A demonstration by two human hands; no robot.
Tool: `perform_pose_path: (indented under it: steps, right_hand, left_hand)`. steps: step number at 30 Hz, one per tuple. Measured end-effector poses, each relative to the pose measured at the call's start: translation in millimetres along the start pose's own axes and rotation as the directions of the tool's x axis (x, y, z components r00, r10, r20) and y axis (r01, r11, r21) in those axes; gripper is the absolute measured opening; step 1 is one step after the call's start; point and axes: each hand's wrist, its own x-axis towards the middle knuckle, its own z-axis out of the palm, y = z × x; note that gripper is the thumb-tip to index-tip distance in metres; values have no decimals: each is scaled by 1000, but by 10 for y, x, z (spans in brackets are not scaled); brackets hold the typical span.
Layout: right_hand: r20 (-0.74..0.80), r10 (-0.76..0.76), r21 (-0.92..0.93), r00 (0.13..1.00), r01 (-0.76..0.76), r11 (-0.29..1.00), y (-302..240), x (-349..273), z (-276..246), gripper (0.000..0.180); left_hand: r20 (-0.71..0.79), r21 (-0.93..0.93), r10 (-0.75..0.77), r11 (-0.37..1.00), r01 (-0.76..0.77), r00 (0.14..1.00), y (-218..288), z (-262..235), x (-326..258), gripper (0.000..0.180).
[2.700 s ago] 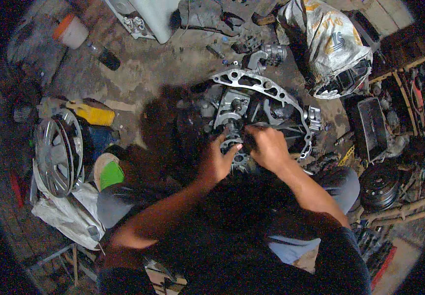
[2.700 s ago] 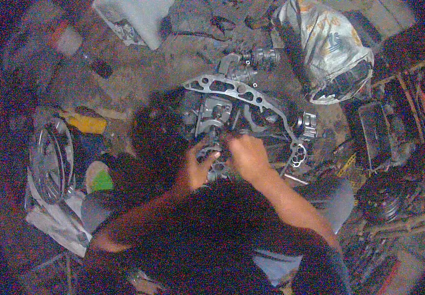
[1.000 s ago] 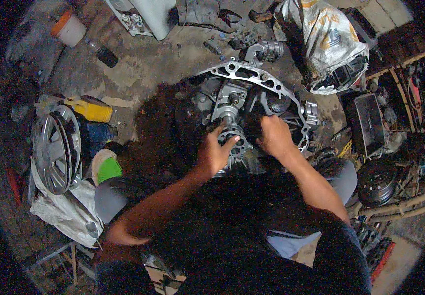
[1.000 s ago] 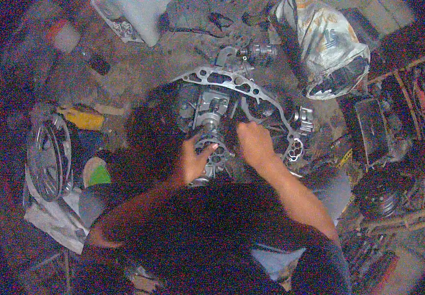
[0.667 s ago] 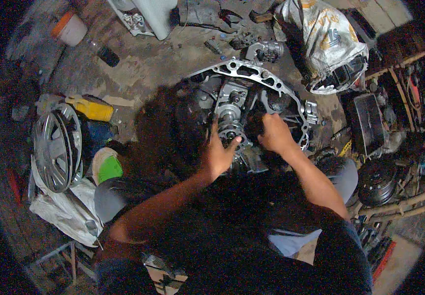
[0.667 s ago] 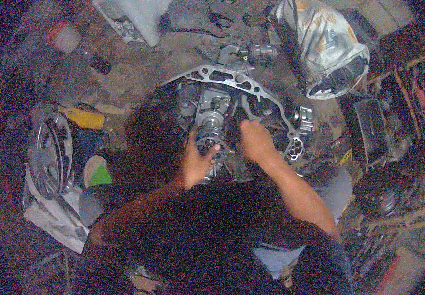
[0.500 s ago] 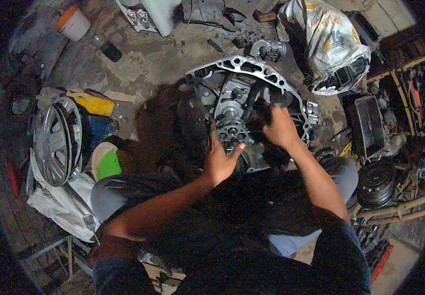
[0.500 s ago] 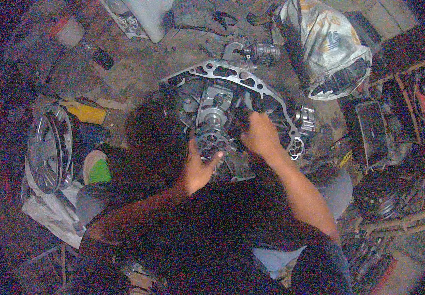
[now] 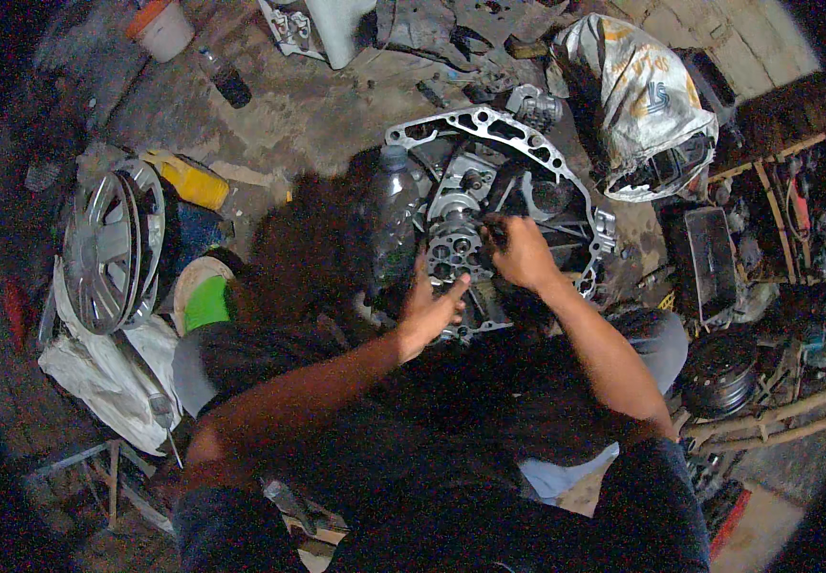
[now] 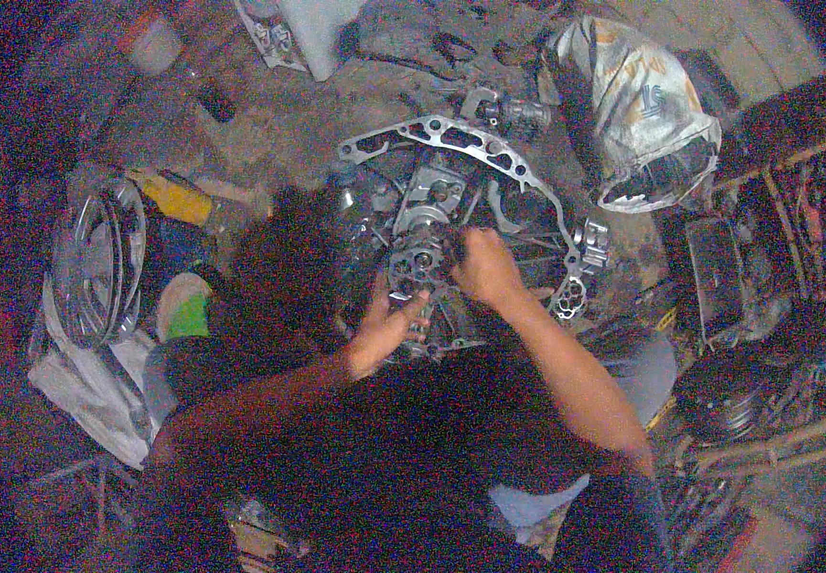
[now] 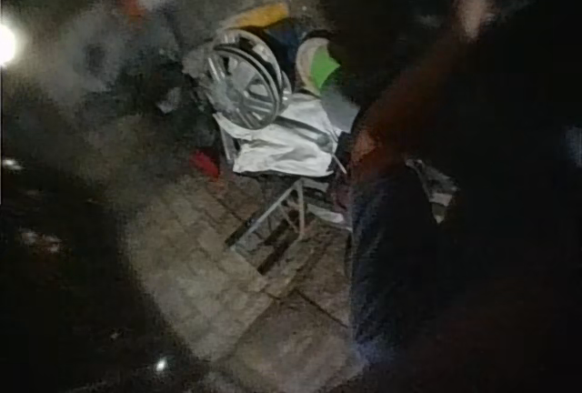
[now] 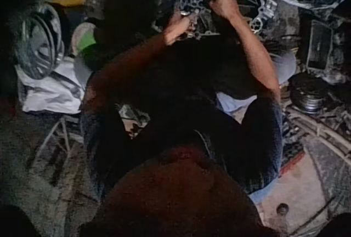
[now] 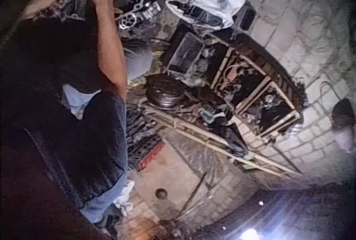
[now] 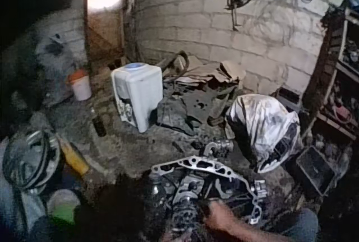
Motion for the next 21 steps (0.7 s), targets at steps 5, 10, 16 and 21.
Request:
perform_pose_path:
  steps: [5,10,16,21]
  right_hand:
    - [73,29,10,997,-30,999,20,-65,-104,43]
    - [31,125,59,992,-126,990,-123,-106,-201,38]
    - [15,21,127,1000,-23,992,-226,-67,-196,32]
    - [48,27,136,998,-33,990,-300,-55,-248,32]
  left_hand:
    - [-3,-234,-8,972,7,1000,108,4,-103,82]
    - [44,-455,43,890,-18,998,61,-44,-193,72]
    - [27,-580,-46,813,53,999,30,-4,-182,58]
    - [150,-614,-167,756,225,974,172,79,-313,44]
